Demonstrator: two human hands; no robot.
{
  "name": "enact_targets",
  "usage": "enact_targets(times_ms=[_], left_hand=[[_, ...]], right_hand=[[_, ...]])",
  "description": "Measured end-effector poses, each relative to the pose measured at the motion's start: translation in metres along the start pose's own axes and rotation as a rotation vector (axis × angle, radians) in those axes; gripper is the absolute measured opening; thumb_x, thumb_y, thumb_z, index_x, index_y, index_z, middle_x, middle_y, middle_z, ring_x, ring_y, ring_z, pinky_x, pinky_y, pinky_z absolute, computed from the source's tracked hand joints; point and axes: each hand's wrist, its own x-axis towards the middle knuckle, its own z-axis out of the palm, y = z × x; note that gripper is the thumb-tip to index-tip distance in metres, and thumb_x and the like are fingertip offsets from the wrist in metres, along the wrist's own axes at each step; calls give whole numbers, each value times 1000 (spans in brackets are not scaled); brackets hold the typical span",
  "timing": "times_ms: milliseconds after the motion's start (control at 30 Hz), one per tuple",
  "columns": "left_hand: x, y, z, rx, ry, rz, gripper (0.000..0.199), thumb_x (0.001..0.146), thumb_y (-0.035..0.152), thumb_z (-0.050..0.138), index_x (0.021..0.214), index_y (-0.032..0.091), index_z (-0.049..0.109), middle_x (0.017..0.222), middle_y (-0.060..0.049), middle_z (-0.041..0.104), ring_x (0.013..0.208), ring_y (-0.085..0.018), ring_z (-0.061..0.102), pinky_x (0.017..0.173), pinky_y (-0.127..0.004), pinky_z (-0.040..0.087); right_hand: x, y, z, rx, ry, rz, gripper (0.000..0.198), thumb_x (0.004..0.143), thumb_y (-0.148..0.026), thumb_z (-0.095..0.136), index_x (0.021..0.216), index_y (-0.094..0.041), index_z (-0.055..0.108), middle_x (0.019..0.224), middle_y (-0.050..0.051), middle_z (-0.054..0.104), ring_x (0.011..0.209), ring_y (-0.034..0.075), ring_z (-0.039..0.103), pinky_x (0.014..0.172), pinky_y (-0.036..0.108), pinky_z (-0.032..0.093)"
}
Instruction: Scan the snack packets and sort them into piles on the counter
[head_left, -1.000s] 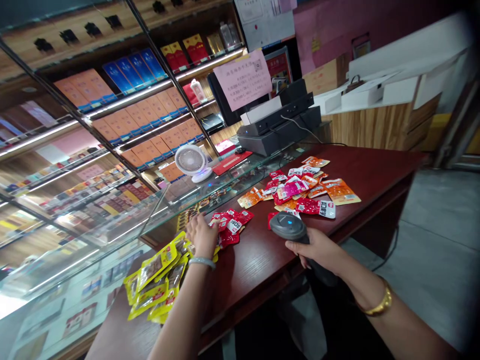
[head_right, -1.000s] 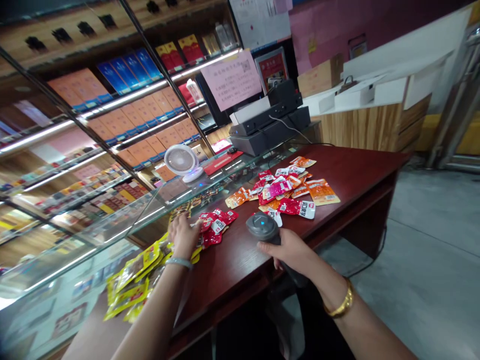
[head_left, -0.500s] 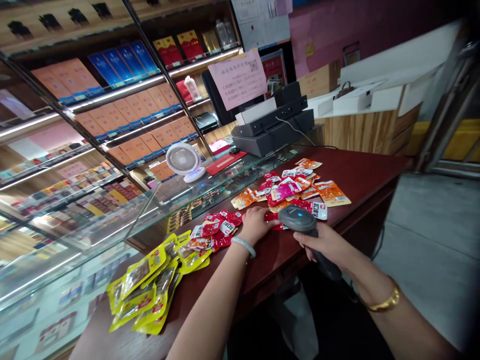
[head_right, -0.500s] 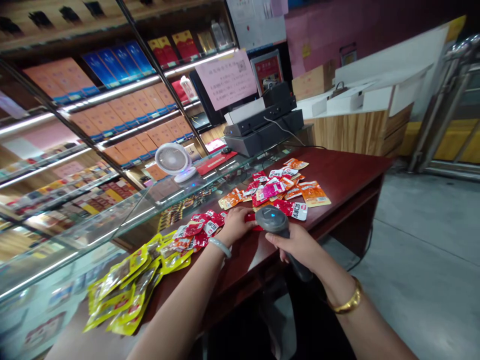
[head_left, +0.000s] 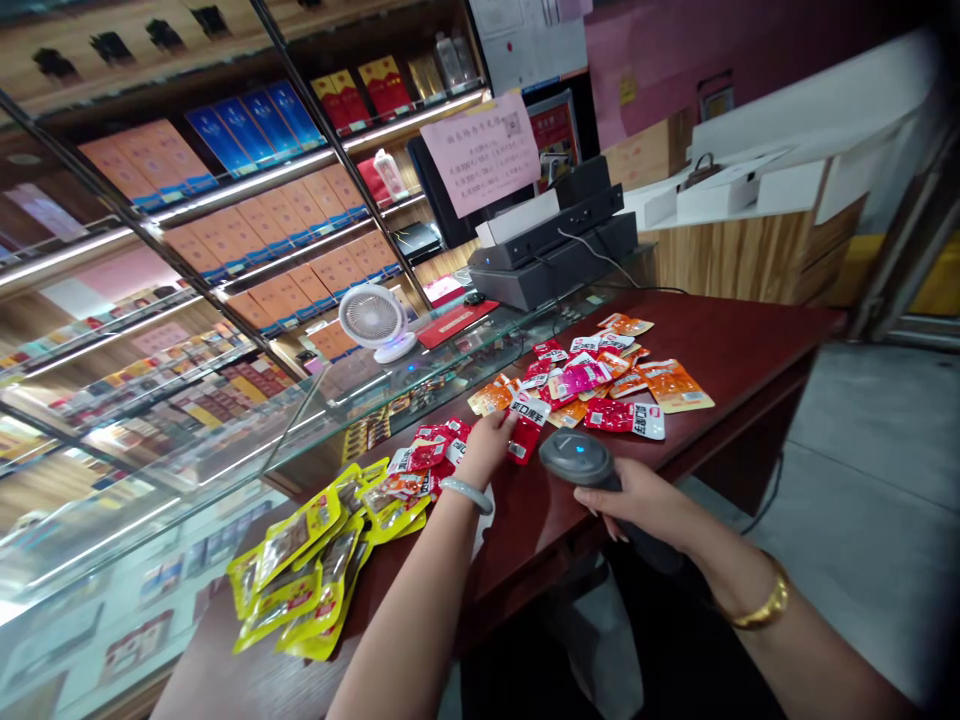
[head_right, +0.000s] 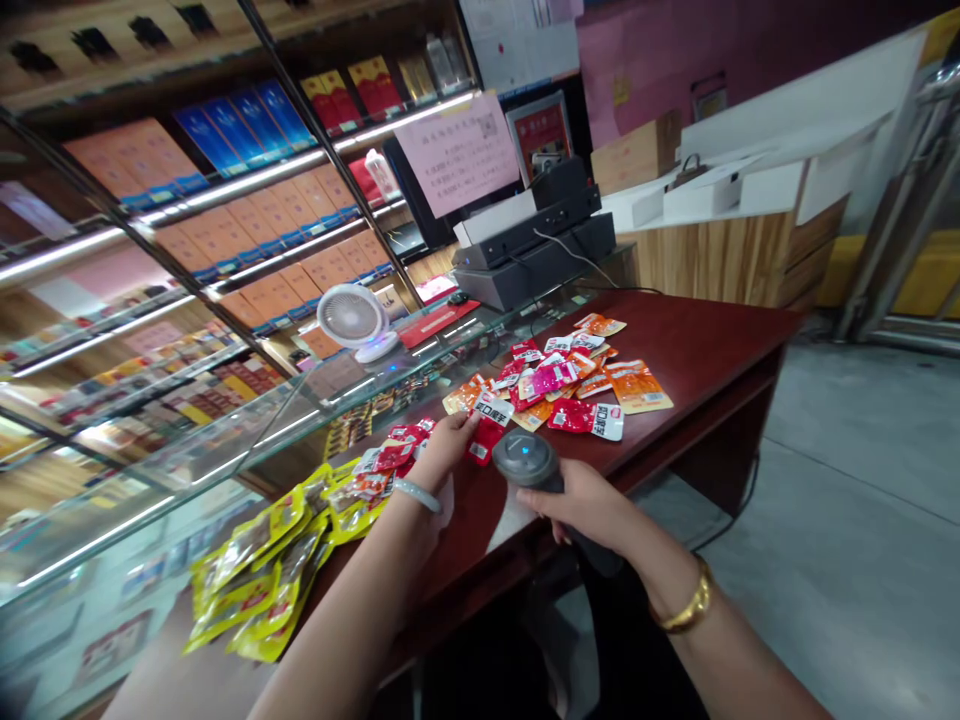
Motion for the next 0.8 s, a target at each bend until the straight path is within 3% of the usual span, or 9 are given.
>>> enact_targets(times_ms=[167, 300, 433, 533, 667, 800], left_hand=[[-8, -14, 0, -275, 87, -8, 35, 89, 47, 49, 72, 18, 56, 60, 3, 52, 55, -11, 44, 56, -24, 33], [-12, -17, 2, -238, 121, -11, 31, 89, 39, 51, 67, 17, 54, 58, 3, 49, 52, -10, 39, 52, -24, 29], [-13, -22, -4, -111, 107, -47, 31, 92, 38, 47, 75, 17, 62, 65, -1, 60, 58, -12, 49, 56, -24, 35], [-18, -30, -24, 123, 95, -96, 36, 95, 44, 44, 88, 19, 69, 80, -6, 71, 73, -18, 62, 67, -26, 42], [-31, -48, -70, 459, 99, -185, 38, 96, 44, 41, 106, 23, 70, 103, -11, 75, 99, -26, 67, 81, -32, 44], [-43, -76, -108, 543, 191, -313, 43, 96, 49, 38, 121, 26, 65, 114, -11, 73, 107, -30, 66, 87, -38, 44]], right_hand=[[4, -2, 16, -25, -70, -11, 39, 81, -50, 70, 91, -16, 56, 58, -5, 56, 40, 9, 53, 38, 19, 40], [4, -6, 26, -46, -77, -1, 36, 80, -47, 70, 87, -15, 56, 53, -6, 53, 39, 9, 52, 39, 20, 40], [4, -5, 28, -72, -65, 17, 34, 80, -45, 71, 88, -15, 56, 50, -7, 54, 38, 10, 51, 39, 20, 39], [4, -2, 26, -60, -63, 29, 35, 79, -44, 71, 91, -15, 56, 49, -7, 54, 39, 10, 52, 39, 20, 39], [4, 1, 23, -32, -60, 30, 34, 80, -43, 71, 92, -15, 56, 52, -6, 54, 40, 10, 52, 39, 20, 39], [8, 0, 23, -17, -60, 58, 36, 77, -44, 74, 90, -16, 55, 52, -7, 54, 39, 10, 52, 39, 20, 39]])
